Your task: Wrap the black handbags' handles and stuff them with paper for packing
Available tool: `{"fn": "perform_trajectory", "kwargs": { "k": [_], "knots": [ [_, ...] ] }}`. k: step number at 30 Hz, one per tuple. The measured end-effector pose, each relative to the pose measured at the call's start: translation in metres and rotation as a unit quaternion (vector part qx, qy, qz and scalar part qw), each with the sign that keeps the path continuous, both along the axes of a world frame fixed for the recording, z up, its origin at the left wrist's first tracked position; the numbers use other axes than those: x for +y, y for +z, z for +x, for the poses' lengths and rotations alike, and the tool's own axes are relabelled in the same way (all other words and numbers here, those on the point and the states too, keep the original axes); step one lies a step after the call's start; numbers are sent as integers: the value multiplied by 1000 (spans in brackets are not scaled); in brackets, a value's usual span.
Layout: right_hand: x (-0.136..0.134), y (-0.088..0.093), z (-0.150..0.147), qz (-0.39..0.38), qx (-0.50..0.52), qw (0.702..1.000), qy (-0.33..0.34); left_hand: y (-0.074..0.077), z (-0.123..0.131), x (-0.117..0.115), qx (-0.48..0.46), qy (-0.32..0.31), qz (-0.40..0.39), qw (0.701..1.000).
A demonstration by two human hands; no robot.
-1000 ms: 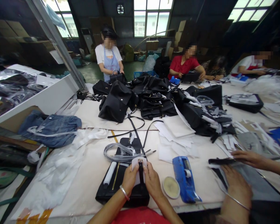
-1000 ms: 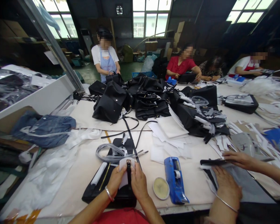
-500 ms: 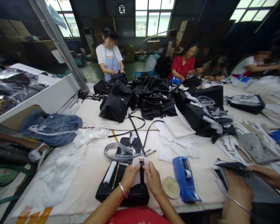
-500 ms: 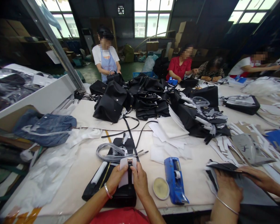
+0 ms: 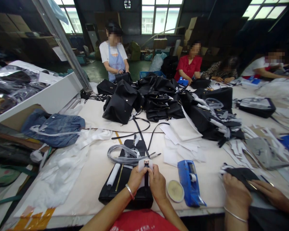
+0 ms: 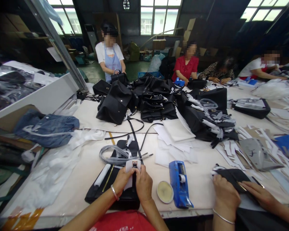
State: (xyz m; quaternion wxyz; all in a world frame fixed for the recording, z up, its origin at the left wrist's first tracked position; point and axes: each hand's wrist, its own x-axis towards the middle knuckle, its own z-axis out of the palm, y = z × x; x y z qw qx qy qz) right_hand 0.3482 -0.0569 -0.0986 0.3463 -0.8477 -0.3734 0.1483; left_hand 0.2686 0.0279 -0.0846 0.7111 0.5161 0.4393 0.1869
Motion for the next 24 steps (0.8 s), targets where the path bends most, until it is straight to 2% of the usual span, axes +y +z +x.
{"fn": "perform_trajectory", "kwargs": {
  "k": [2, 4, 6, 8, 10, 12, 14, 17, 20, 22, 24],
  "knots": [
    [-2, 3, -1, 5, -23, 1000, 4, -2, 0, -1, -6, 2, -1, 1000],
    [-6, 10, 6, 40, -13, 998, 39, -2, -1, 0, -18, 8, -5, 1000],
    [-8, 19, 21, 71, 69, 990, 103, -1, -2, 1, -29, 11, -12, 999],
    [-8, 25, 39, 77, 221, 960, 151, 1, -3, 3, -43, 0, -19, 999],
    [-4, 26, 54, 83, 368, 915, 144, 4, -3, 3, -66, -26, -27, 997],
    [2, 23, 62, 97, 448, 881, 118, 6, -3, 3, -90, -55, -32, 994],
    [10, 19, 61, 100, 472, 868, 114, 7, -1, 4, -98, -79, -19, 992],
    [19, 17, 54, 98, 458, 875, 121, 11, 1, 7, -77, -97, 52, 991],
    [23, 19, 49, 118, 410, 898, 106, 16, 2, 12, -57, -110, 117, 985],
    [23, 19, 48, 126, 383, 911, 85, 18, 2, 11, -63, -121, 116, 984],
    [22, 17, 47, 116, 365, 922, 56, 17, 2, 6, -83, -122, 78, 986]
  ]
}}
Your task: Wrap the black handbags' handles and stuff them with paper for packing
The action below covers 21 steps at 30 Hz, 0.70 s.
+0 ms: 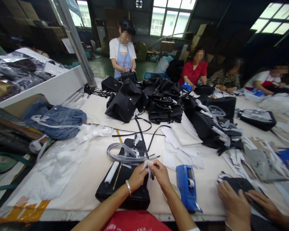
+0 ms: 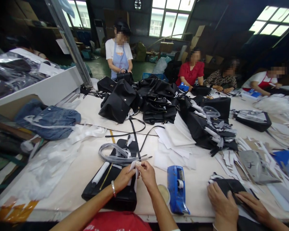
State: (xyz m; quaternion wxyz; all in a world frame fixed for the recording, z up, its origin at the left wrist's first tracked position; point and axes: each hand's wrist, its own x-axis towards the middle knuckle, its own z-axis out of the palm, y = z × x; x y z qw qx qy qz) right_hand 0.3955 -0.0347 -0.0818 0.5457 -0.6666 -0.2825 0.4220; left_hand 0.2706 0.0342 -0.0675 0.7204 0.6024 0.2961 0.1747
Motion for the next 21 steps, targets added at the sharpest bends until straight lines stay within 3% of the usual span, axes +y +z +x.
{"fn": "perform_trajectory", "kwargs": {
  "k": [3, 6, 9, 12, 15, 18, 21],
  "knots": [
    [-2, -8, -3, -42, -99, 992, -66, -6, 1, -15, -27, 19, -53, 998],
    [-2, -14, -7, -73, -236, 960, -135, -16, 5, -29, -21, 67, -63, 996],
    [-2, -15, -12, -87, -263, 951, -138, -24, 10, -34, 4, 98, -78, 992],
    [-3, -11, -11, -69, -217, 966, -119, -26, 14, -31, 11, 128, -108, 986],
    [-9, -6, -6, -21, -62, 996, -63, -23, 13, -27, -9, 140, -144, 979],
    [-18, -3, -1, 17, 78, 997, -16, -22, 10, -24, -26, 125, -164, 978],
    [-22, -4, -2, 18, 96, 995, -29, -24, 9, -22, -23, 110, -161, 981]
  ]
}}
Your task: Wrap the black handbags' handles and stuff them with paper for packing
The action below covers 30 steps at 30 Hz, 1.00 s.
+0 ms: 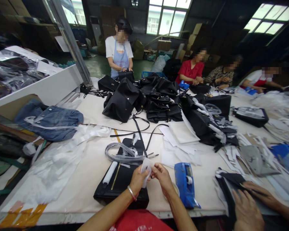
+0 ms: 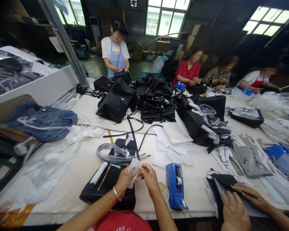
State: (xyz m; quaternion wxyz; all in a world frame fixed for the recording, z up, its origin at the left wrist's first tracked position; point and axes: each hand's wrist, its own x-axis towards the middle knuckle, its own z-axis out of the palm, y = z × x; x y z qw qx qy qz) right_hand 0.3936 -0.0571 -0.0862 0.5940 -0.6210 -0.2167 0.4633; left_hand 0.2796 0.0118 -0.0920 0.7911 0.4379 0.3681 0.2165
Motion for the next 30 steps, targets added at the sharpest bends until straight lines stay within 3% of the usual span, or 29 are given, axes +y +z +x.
{"fn": "perform_trajectory", "kwargs": {
  "k": [5, 9, 12, 15, 20, 25, 28, 30],
  "knots": [
    [4, -12, -9, -41, -100, 990, -93, 2, 5, -3, 41, -15, 92, 995],
    [6, -18, -16, -79, -171, 972, -141, 6, 5, -10, 84, -4, 216, 973],
    [4, -18, -18, -94, -182, 964, -168, 4, 2, -13, 137, 6, 327, 935],
    [3, -18, -18, -96, -146, 968, -182, -1, 1, -14, 179, -50, 416, 890],
    [2, -20, -14, -55, -61, 977, -198, -3, 4, -16, 203, -127, 575, 783],
    [-6, -18, -14, -34, -10, 977, -210, -1, 5, -21, 199, -169, 617, 742],
    [-12, -15, -14, -34, -36, 979, -196, -1, 3, -20, 196, -193, 607, 745],
    [-16, -12, -13, -41, -78, 979, -184, 1, 1, -19, 177, -208, 585, 764]
  ]
}}
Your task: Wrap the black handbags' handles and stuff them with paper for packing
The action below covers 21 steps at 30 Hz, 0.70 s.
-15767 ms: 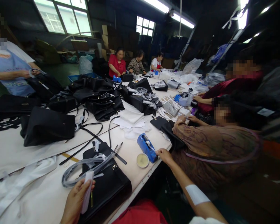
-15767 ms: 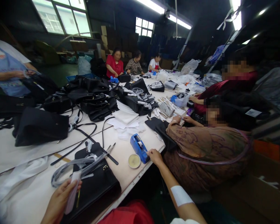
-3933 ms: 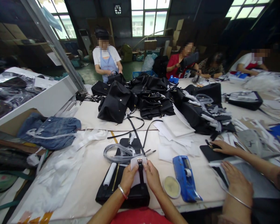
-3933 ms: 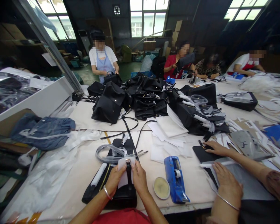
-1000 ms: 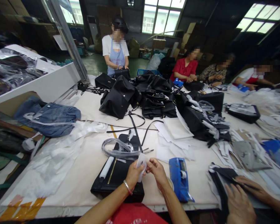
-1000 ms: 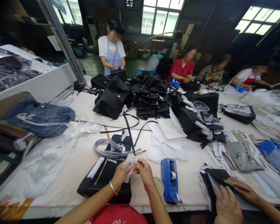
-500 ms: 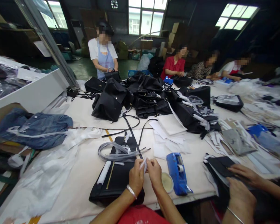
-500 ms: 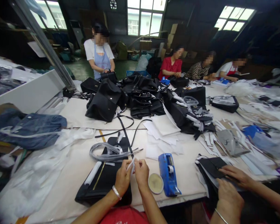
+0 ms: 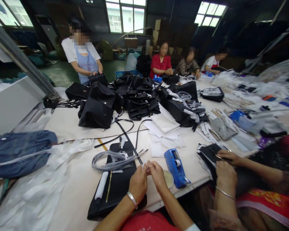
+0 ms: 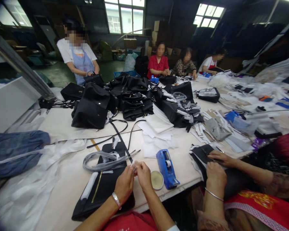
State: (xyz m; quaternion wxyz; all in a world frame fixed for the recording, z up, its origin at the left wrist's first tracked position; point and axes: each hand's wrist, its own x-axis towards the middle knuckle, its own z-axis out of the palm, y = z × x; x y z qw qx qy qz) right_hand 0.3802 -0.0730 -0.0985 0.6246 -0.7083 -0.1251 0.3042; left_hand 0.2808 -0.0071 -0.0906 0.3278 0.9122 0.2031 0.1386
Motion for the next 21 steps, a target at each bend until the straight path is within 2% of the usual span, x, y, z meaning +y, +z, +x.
{"fn": "perform_trajectory", "kwargs": {
  "k": [3, 5, 8, 10, 13, 15, 17, 19, 21],
  "knots": [
    [-4, 3, 1, -41, -76, 996, -2, 6, -4, 3, -34, -18, -106, 994],
    [-6, 6, 0, -56, -90, 994, 5, 9, -4, 7, -59, 12, -233, 971],
    [-6, 10, -5, -67, -115, 991, 17, 6, -2, 12, -71, 114, -441, 887],
    [-5, 12, -10, -92, -190, 977, 8, 3, 1, 13, -65, 145, -530, 833],
    [-12, 14, -9, -117, -281, 951, 47, 1, 2, 11, -47, 128, -587, 798],
    [-26, 14, 1, -117, -290, 943, 111, 2, 0, 10, -34, 130, -590, 796],
    [-52, 14, 20, -142, -298, 935, 129, 3, -2, 11, -32, 140, -587, 797],
    [-88, 13, 44, -212, -316, 923, 64, 3, -4, 13, -41, 144, -586, 796],
    [-128, 9, 68, -313, -324, 892, -35, 2, -5, 15, -47, 140, -586, 797]
  ]
}}
